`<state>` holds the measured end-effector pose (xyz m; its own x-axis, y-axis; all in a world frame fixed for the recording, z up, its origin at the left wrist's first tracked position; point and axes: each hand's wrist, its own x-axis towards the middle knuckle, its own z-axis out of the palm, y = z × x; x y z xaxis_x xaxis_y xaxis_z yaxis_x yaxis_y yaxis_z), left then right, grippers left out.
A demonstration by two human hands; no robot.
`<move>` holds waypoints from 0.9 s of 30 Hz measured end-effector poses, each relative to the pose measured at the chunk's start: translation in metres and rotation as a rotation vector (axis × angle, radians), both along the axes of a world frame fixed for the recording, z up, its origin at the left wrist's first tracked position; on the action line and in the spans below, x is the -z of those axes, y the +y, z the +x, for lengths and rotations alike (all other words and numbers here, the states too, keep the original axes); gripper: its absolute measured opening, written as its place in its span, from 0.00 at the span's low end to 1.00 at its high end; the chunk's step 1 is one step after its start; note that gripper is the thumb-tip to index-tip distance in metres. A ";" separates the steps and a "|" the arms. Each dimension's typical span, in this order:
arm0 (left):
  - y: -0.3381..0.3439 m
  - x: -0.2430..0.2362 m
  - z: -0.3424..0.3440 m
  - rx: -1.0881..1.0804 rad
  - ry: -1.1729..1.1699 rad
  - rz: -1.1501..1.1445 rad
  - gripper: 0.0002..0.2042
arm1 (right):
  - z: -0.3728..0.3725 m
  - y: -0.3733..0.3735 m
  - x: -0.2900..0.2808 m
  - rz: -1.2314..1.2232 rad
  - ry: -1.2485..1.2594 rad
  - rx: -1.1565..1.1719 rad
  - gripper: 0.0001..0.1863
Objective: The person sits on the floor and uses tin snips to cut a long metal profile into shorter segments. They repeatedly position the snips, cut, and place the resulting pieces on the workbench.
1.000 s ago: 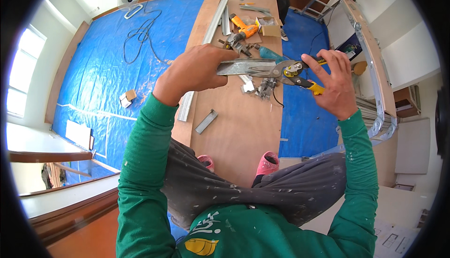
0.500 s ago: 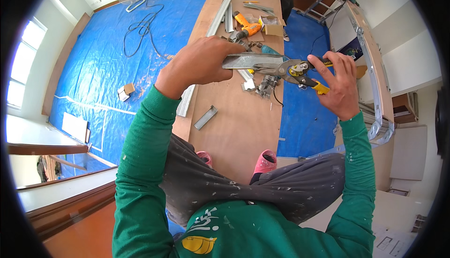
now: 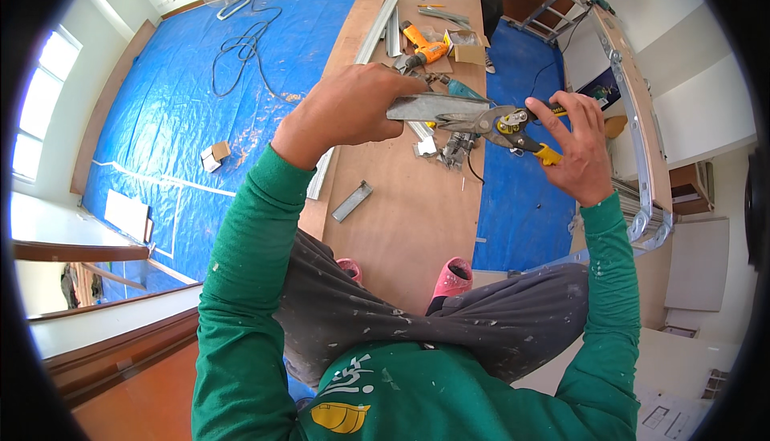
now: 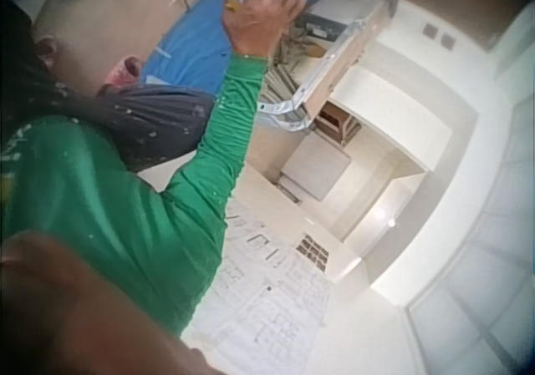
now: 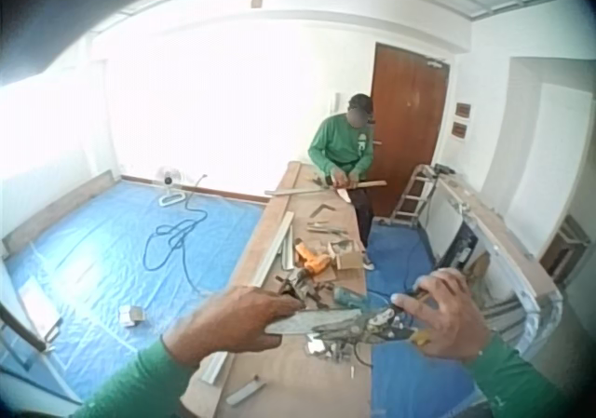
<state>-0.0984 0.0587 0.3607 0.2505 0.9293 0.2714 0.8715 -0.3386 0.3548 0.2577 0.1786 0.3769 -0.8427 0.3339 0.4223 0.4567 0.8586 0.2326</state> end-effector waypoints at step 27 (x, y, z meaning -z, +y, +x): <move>-0.001 -0.005 -0.001 0.004 0.008 -0.121 0.29 | -0.001 0.002 0.006 -0.047 -0.017 -0.057 0.43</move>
